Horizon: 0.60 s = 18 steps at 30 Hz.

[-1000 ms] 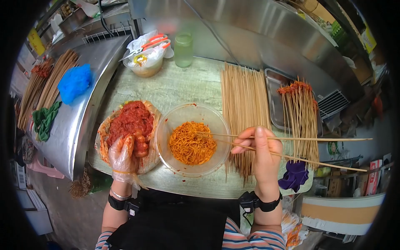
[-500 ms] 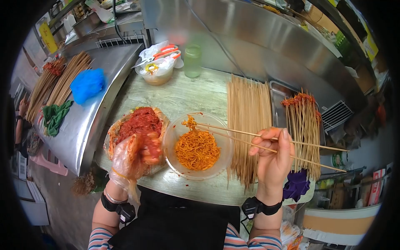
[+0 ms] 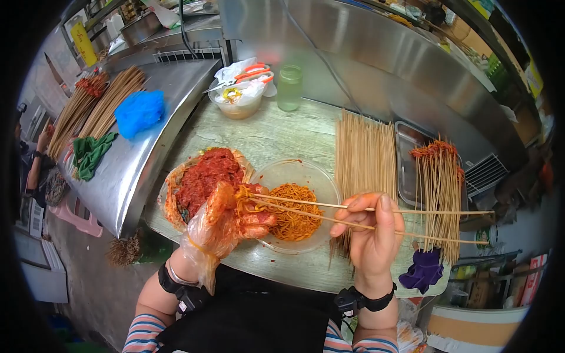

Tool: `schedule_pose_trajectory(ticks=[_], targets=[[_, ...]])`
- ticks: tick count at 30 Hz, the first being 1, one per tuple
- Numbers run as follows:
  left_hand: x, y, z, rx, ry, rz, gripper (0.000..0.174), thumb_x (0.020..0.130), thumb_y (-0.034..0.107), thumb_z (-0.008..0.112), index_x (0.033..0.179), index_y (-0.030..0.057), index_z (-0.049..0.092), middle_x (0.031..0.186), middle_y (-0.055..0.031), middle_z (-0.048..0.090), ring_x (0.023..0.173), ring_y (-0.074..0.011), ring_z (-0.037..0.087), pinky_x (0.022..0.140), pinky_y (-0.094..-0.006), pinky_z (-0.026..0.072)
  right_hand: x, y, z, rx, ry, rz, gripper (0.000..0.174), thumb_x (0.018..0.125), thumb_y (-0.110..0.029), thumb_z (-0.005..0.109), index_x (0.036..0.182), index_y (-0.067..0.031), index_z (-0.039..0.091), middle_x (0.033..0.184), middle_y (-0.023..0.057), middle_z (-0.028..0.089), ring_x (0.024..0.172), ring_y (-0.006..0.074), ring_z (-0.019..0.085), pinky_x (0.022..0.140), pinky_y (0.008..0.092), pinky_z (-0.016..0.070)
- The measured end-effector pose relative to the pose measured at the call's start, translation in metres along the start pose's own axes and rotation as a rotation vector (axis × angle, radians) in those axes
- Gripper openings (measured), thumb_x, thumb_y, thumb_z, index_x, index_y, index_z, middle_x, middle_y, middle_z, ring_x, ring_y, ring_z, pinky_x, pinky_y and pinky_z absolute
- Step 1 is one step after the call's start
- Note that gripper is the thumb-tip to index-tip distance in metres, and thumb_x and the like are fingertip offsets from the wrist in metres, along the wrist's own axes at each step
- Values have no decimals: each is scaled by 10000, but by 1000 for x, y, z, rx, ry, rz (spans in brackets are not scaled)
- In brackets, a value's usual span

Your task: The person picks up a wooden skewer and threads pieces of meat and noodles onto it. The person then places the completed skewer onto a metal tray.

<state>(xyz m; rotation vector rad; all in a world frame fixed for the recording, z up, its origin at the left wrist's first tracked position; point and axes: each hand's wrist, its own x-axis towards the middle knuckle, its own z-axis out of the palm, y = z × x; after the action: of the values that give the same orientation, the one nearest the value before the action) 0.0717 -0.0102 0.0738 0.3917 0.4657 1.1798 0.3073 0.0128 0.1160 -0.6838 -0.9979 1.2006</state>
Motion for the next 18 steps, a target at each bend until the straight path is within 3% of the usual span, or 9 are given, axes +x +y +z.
schedule_pose_trajectory(ticks=[7, 13, 18], targets=[[1, 0, -14, 50, 75, 33, 450, 950, 338, 426, 1185, -45, 432, 1142, -232, 533, 944, -372, 608, 779, -433, 543, -4, -1, -14, -193, -23, -86, 378, 971, -249, 312, 832, 30, 526, 766, 196, 584, 520, 222, 587, 491, 284, 505], [-1, 6, -5, 188, 51, 45, 466, 956, 308, 419, 1247, -55, 395, 1131, -215, 545, 953, -340, 613, 791, -411, 541, -23, -12, -6, -483, -270, -229, 427, 955, -299, 355, 779, 18, 579, 770, 168, 601, 626, 215, 620, 571, 283, 516], [-2, 6, -3, 310, 39, 53, 427, 929, 172, 491, 1273, -55, 379, 1177, -187, 529, 966, -281, 610, 809, -362, 530, -27, -19, 2, -702, -440, -299, 407, 937, -291, 395, 777, 1, 629, 773, 120, 638, 688, 230, 628, 602, 310, 510]])
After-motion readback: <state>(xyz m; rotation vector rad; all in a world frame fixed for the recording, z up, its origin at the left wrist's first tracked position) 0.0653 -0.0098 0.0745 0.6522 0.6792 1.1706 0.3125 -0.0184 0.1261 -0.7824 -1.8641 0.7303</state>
